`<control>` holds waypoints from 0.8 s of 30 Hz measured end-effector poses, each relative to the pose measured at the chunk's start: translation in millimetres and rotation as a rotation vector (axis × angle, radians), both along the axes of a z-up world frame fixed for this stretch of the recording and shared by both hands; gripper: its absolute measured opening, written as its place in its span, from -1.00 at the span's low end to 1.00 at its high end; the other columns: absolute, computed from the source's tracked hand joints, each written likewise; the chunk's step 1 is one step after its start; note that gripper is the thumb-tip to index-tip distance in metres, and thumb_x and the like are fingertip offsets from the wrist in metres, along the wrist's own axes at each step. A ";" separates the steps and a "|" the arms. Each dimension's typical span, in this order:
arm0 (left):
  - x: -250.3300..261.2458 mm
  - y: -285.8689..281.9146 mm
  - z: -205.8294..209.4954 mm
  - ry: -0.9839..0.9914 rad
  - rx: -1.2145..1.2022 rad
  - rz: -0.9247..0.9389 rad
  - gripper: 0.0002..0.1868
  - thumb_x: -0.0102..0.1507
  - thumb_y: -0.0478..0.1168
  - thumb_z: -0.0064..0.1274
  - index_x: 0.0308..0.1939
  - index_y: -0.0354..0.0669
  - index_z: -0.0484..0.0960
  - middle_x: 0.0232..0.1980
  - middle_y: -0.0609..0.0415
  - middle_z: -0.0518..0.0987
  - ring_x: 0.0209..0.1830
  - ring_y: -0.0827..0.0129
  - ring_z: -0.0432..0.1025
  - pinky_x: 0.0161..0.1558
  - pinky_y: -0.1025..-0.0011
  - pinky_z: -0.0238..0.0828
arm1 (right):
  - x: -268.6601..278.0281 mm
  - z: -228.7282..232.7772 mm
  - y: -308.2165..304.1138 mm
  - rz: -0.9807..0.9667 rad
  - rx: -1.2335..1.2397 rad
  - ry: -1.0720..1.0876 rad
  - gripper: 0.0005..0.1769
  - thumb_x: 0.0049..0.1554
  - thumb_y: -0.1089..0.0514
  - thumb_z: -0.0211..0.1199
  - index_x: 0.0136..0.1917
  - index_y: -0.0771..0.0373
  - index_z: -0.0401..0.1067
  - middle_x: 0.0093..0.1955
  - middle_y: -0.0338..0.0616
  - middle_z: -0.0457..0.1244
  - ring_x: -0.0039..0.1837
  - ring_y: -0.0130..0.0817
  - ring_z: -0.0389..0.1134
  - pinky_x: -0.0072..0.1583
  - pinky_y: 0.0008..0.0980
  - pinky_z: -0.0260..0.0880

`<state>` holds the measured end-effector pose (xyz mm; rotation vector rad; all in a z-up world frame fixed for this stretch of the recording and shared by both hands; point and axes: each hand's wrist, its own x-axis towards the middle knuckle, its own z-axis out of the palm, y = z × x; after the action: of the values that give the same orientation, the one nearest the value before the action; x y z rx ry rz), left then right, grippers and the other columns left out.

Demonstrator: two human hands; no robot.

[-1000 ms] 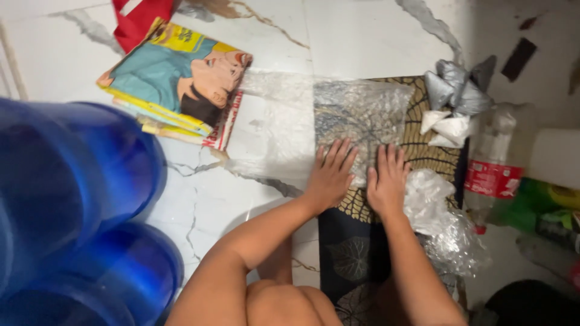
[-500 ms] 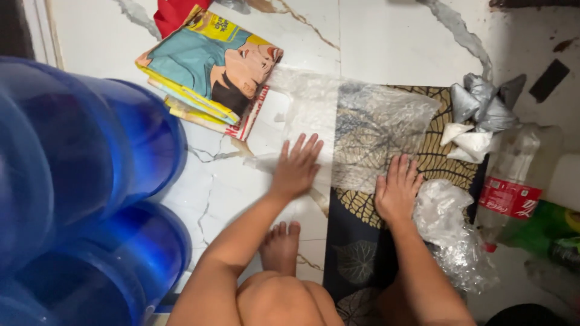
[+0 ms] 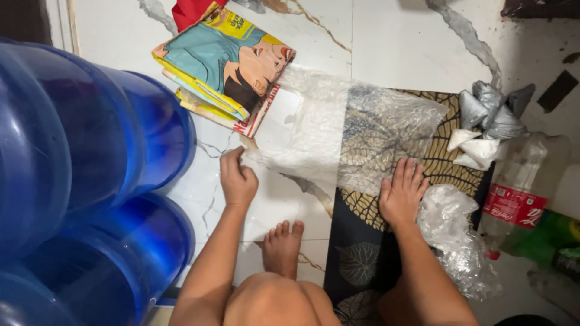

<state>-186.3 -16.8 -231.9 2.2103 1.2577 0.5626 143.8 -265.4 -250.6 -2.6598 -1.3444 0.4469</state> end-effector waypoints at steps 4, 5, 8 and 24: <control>6.0 -1.3 19.7 -0.049 -0.108 0.243 -0.55 0.15 -0.40 0.03 0.15 -0.27 0.56 -0.04 -0.14 0.53 -0.01 0.03 0.43 0.09 0.20 0.39 | 0.1 0.5 -1.2 0.003 0.003 -0.007 -0.22 0.33 -0.09 -0.11 0.68 0.30 -0.11 0.74 0.12 -0.21 0.72 0.22 -0.34 0.59 0.29 -0.46; 8.8 2.2 22.9 -0.017 -0.112 0.236 -0.55 0.12 -0.37 0.17 0.12 -0.28 0.57 -0.13 -0.11 0.53 -0.10 0.05 0.41 0.01 0.22 0.37 | 0.0 0.2 -0.3 -0.002 0.007 -0.006 -0.22 0.33 -0.09 -0.11 0.69 0.29 -0.11 0.74 0.12 -0.22 0.72 0.22 -0.34 0.59 0.29 -0.46; 9.8 6.9 18.6 -0.001 -0.227 0.322 -0.54 0.12 -0.30 0.27 0.12 -0.18 0.59 -0.12 -0.06 0.58 -0.19 0.12 0.44 -0.11 0.28 0.42 | 0.7 -0.8 -2.5 0.001 0.002 -0.001 -0.22 0.34 -0.09 -0.12 0.69 0.30 -0.12 0.74 0.13 -0.22 0.72 0.22 -0.35 0.58 0.30 -0.47; 40.3 18.2 9.2 -0.510 -0.732 0.406 -0.32 0.12 -0.48 0.15 0.34 -0.04 0.46 -0.08 0.13 0.51 -0.35 0.60 0.39 -0.25 0.61 0.40 | 0.4 -0.5 -0.3 -0.004 0.010 0.018 -0.22 0.33 -0.11 -0.13 0.68 0.31 -0.12 0.74 0.13 -0.23 0.73 0.19 -0.37 0.58 0.30 -0.50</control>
<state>-146.0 1.4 -222.7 1.1306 1.3436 0.6322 144.2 -265.7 -251.1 -2.6435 -1.3323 0.4611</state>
